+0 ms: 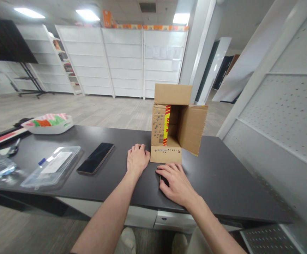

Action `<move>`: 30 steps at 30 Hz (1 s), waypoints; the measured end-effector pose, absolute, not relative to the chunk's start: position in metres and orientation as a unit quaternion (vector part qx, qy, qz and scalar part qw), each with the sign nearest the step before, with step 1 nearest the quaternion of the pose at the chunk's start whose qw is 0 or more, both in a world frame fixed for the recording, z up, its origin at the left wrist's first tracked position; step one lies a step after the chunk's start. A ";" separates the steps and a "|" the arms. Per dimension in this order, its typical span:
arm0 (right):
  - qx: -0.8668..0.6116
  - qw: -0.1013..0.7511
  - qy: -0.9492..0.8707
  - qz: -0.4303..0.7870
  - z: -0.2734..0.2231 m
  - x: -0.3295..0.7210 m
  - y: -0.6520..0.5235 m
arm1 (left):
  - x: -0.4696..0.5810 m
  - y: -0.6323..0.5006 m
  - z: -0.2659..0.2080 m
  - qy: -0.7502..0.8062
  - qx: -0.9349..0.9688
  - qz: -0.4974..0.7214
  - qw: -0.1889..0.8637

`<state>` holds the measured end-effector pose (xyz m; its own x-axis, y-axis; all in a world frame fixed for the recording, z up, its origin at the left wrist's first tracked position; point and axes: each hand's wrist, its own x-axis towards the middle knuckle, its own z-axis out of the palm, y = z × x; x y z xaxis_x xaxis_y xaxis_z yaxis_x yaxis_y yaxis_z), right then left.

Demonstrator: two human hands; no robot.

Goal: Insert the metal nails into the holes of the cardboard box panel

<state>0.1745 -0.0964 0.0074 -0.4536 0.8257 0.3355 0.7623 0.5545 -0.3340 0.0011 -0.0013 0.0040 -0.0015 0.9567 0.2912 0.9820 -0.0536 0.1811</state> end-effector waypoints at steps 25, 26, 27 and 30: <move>-0.445 0.191 -0.873 0.051 0.018 0.178 -0.090 | 0.001 -0.002 0.005 -0.689 -0.704 -0.166 0.031; -0.444 0.191 -0.874 0.052 0.018 0.179 -0.089 | 0.001 -0.002 0.005 -0.689 -0.704 -0.166 0.031; -0.443 0.191 -0.874 0.052 0.018 0.179 -0.088 | 0.001 -0.002 0.006 -0.689 -0.705 -0.166 0.031; -0.438 0.195 -0.876 0.058 0.017 0.181 -0.086 | 0.001 -0.003 0.006 -0.689 -0.705 -0.167 0.034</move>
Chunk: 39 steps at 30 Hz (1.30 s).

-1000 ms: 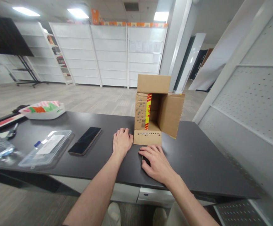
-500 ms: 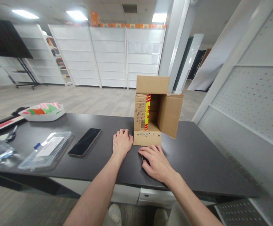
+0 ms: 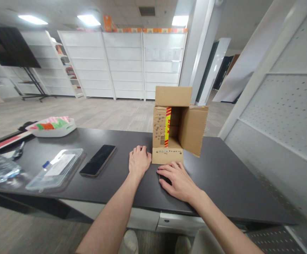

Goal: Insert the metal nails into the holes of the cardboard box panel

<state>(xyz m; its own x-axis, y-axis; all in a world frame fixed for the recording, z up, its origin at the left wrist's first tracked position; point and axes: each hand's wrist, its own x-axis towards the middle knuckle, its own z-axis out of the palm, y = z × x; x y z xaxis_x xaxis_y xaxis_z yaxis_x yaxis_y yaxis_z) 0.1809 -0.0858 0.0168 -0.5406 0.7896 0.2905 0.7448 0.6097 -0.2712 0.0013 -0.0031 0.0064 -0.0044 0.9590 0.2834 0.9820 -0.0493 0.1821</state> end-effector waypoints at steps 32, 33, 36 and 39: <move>-0.426 0.215 -0.878 0.022 0.014 0.175 -0.077 | 0.001 -0.002 0.004 -0.683 -0.708 -0.175 0.042; -0.426 0.222 -0.877 0.021 0.013 0.174 -0.076 | 0.001 -0.002 0.004 -0.684 -0.707 -0.175 0.041; -0.429 0.246 -0.869 0.023 0.010 0.174 -0.071 | 0.001 -0.002 0.005 -0.685 -0.707 -0.174 0.038; -0.431 0.280 -0.857 0.039 0.005 0.173 -0.067 | 0.001 -0.002 0.004 -0.684 -0.707 -0.173 0.037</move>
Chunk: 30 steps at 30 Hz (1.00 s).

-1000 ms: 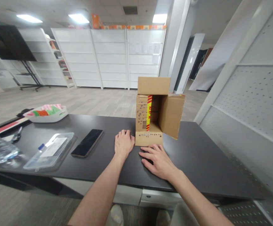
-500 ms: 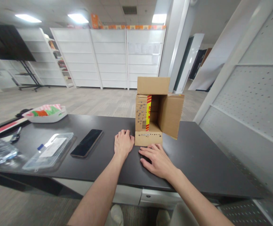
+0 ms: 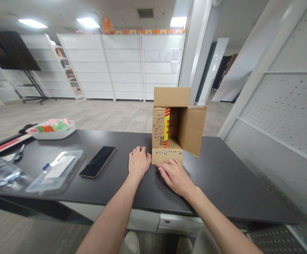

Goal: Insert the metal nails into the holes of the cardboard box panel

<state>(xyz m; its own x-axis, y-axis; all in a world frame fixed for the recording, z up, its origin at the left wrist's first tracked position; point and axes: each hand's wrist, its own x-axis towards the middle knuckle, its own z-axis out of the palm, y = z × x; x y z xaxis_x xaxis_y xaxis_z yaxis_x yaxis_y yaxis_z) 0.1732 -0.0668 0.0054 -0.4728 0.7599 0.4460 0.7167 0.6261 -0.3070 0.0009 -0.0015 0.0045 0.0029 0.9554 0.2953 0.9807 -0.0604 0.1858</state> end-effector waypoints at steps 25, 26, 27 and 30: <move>-0.468 0.651 -0.522 0.291 -0.021 0.187 -0.021 | 0.001 -0.001 0.004 -0.686 -0.707 -0.172 0.033; -0.469 0.650 -0.525 0.287 -0.021 0.187 -0.022 | 0.001 -0.001 0.004 -0.686 -0.706 -0.171 0.033; -0.471 0.649 -0.527 0.283 -0.020 0.186 -0.022 | 0.001 -0.001 0.004 -0.687 -0.706 -0.169 0.031; -0.477 0.645 -0.532 0.270 -0.019 0.186 -0.023 | 0.001 -0.001 0.005 -0.688 -0.705 -0.169 0.028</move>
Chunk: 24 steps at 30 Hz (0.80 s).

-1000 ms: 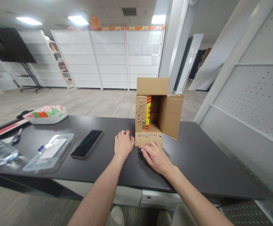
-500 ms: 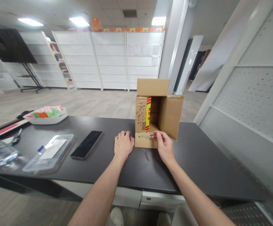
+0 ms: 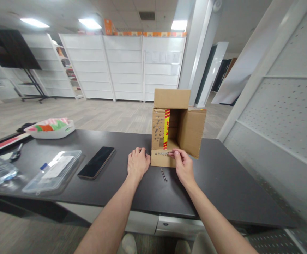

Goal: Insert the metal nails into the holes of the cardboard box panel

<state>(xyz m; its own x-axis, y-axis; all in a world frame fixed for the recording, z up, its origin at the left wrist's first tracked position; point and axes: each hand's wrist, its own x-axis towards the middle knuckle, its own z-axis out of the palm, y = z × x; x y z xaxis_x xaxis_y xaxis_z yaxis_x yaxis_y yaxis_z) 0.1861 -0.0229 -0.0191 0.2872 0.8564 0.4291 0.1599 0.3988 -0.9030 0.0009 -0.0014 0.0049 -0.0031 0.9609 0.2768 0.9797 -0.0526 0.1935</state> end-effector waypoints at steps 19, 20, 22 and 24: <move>-0.486 0.629 -0.576 0.191 -0.018 0.186 -0.027 | 0.001 0.000 0.003 -0.687 -0.705 -0.174 0.031; -0.486 0.626 -0.582 0.179 -0.018 0.186 -0.027 | 0.000 0.000 0.003 -0.686 -0.706 -0.174 0.031; -0.489 0.621 -0.591 0.160 -0.017 0.185 -0.028 | 0.000 -0.001 0.004 -0.686 -0.706 -0.175 0.029; -0.492 0.619 -0.596 0.144 -0.015 0.185 -0.029 | 0.000 -0.001 0.005 -0.687 -0.705 -0.174 0.027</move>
<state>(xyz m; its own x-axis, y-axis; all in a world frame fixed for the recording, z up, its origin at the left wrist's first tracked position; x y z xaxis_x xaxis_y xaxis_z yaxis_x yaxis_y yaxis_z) 0.1845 -0.0295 -0.0152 0.2485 0.7637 0.5958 0.4079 0.4755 -0.7795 0.0004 -0.0012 0.0045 -0.0037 0.9590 0.2833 0.9781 -0.0555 0.2006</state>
